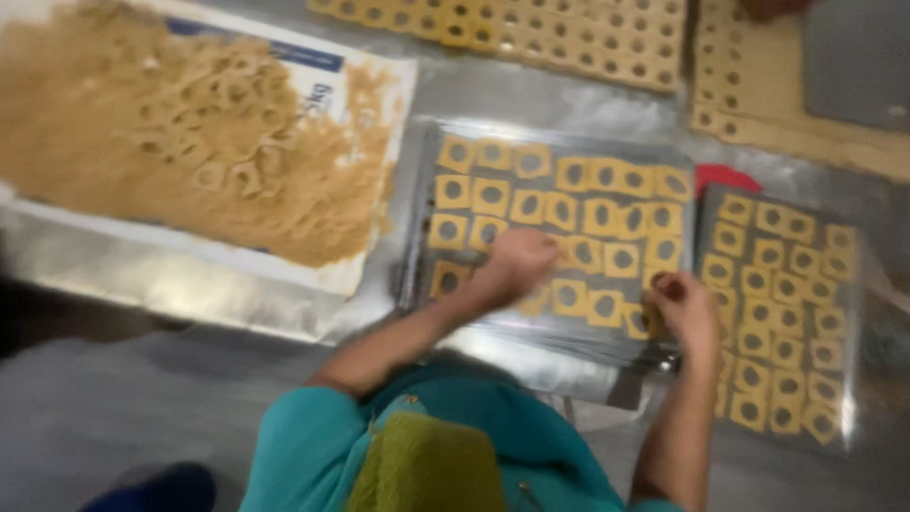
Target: The person repeatedly picks up square-shaped snacks from a large pile and arranges them in neat rows on metal trays. A second person is visible working alongside, performing a similar task.
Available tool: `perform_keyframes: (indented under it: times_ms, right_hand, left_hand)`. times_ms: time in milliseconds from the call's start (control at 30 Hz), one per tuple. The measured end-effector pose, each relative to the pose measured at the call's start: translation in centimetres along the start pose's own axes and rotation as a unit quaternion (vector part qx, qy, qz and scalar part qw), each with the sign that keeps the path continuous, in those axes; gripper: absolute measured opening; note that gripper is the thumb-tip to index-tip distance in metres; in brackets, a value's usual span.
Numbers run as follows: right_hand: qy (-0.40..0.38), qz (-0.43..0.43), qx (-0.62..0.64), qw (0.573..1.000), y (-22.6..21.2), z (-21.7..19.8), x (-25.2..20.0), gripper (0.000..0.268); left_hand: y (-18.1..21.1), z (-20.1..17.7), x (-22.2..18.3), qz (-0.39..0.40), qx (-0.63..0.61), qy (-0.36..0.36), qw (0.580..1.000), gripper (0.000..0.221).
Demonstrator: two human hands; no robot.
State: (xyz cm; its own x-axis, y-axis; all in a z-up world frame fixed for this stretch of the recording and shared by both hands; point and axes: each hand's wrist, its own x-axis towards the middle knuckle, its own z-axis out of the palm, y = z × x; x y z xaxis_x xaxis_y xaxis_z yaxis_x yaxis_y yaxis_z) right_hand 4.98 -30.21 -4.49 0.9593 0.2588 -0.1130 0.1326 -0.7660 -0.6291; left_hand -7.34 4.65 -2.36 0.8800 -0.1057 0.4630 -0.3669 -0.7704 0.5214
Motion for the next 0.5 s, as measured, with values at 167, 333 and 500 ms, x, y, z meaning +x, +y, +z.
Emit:
perform_keyframes:
  times_ms: [167,333,500]
  right_hand:
    - [0.007,-0.064,-0.050,0.997,-2.6,0.6,0.1,0.019]
    - [0.008,-0.143,-0.023,0.989,-13.4,4.1,2.9,0.017]
    - [-0.172,-0.201,0.062,0.962,-29.6,22.2,5.0,0.027]
  left_hand:
    - [-12.6,-10.6,-9.5,-0.221,-0.049,0.079,0.971,0.015]
    - [-22.3,-17.7,-18.8,-0.326,0.175,0.192,0.909,0.013]
    - [-29.8,-21.3,-24.7,-0.369,0.208,0.217,0.879,0.017]
